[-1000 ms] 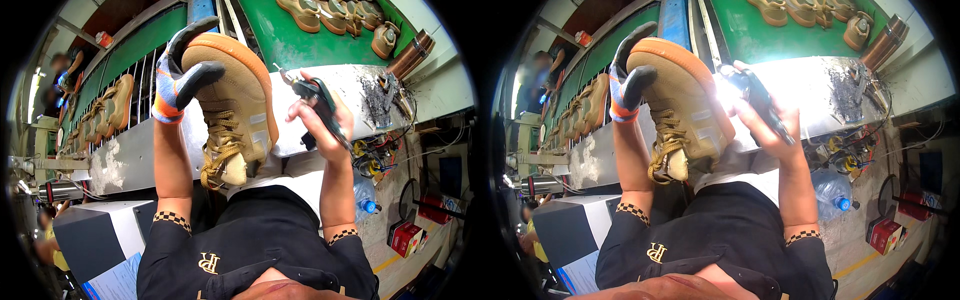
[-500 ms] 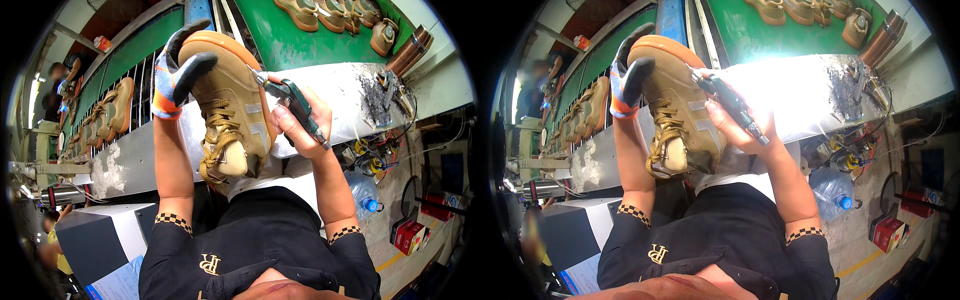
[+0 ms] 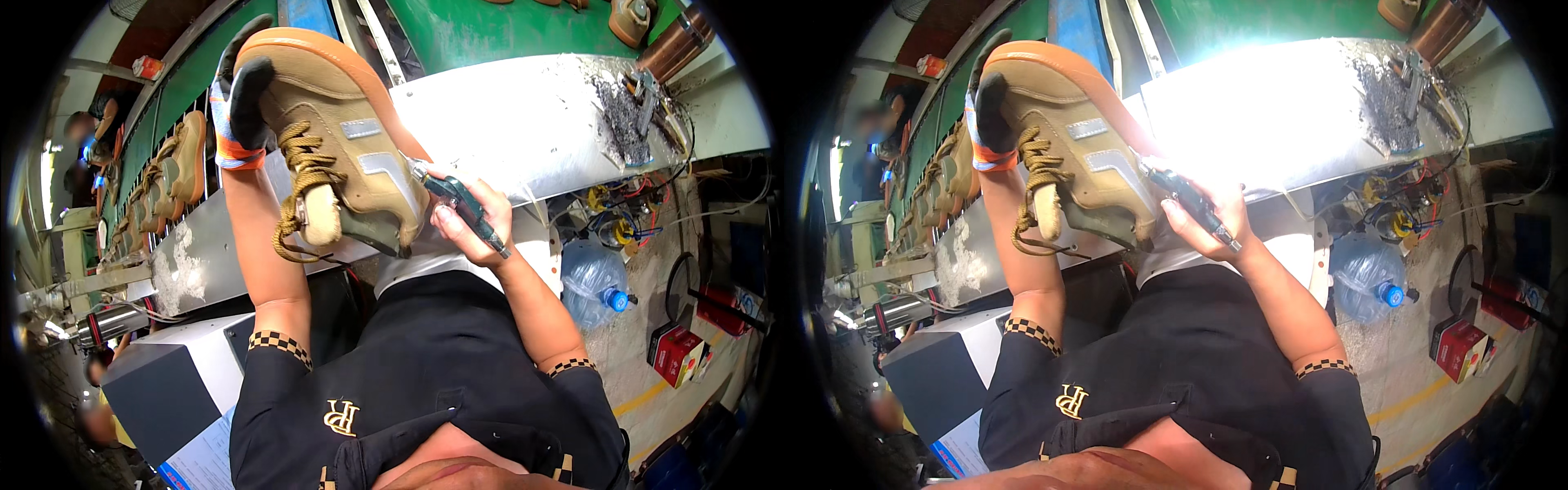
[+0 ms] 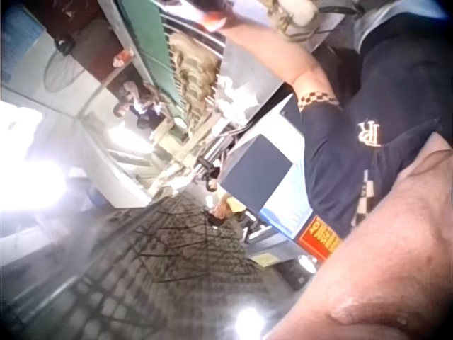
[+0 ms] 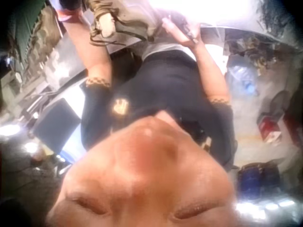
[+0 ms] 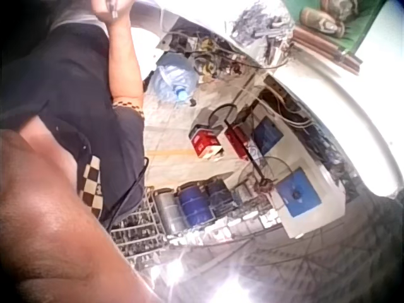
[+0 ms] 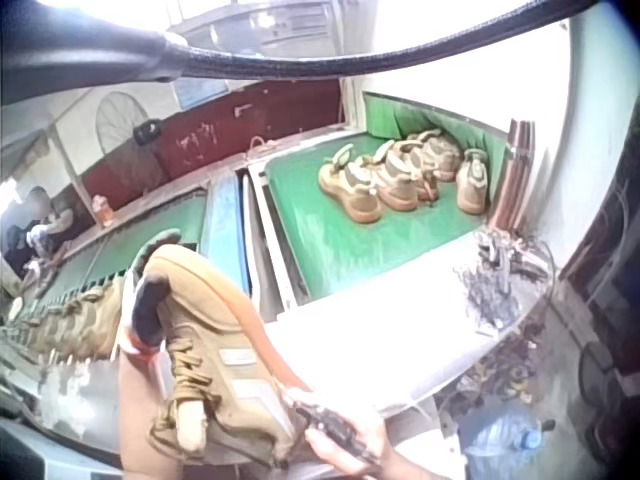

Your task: The person uses a handheld air tool to clean the edges and seams of several brown sneakers, one at a time, before placing each shoe onto a moving conveyor belt.

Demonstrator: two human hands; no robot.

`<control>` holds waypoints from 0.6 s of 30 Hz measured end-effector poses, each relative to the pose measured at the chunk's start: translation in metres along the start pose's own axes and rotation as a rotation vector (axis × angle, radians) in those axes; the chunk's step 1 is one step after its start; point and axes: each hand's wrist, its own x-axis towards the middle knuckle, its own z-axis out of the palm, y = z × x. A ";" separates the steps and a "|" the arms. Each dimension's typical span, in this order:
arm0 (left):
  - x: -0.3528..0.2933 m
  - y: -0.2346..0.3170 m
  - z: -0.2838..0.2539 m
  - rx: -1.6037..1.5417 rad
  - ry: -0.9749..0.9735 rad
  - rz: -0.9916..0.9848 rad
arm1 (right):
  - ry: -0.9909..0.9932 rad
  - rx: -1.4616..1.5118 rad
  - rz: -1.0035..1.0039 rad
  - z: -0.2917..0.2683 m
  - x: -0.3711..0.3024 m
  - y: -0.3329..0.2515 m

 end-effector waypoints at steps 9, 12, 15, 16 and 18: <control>-0.043 -0.044 -0.061 0.058 0.242 -0.086 | 0.019 0.137 0.263 0.000 -0.028 0.004; -0.079 -0.060 -0.086 -0.169 0.350 -0.298 | 0.033 0.182 0.309 0.000 -0.027 0.006; -0.107 -0.038 -0.047 -0.342 0.526 -0.445 | 0.084 0.153 0.321 0.005 -0.023 0.011; -0.124 -0.038 -0.058 -0.187 0.499 -0.438 | 0.080 0.161 0.333 0.008 -0.021 0.013; -0.168 -0.046 -0.092 -0.012 0.462 -0.488 | 0.107 0.162 0.297 0.022 -0.015 0.024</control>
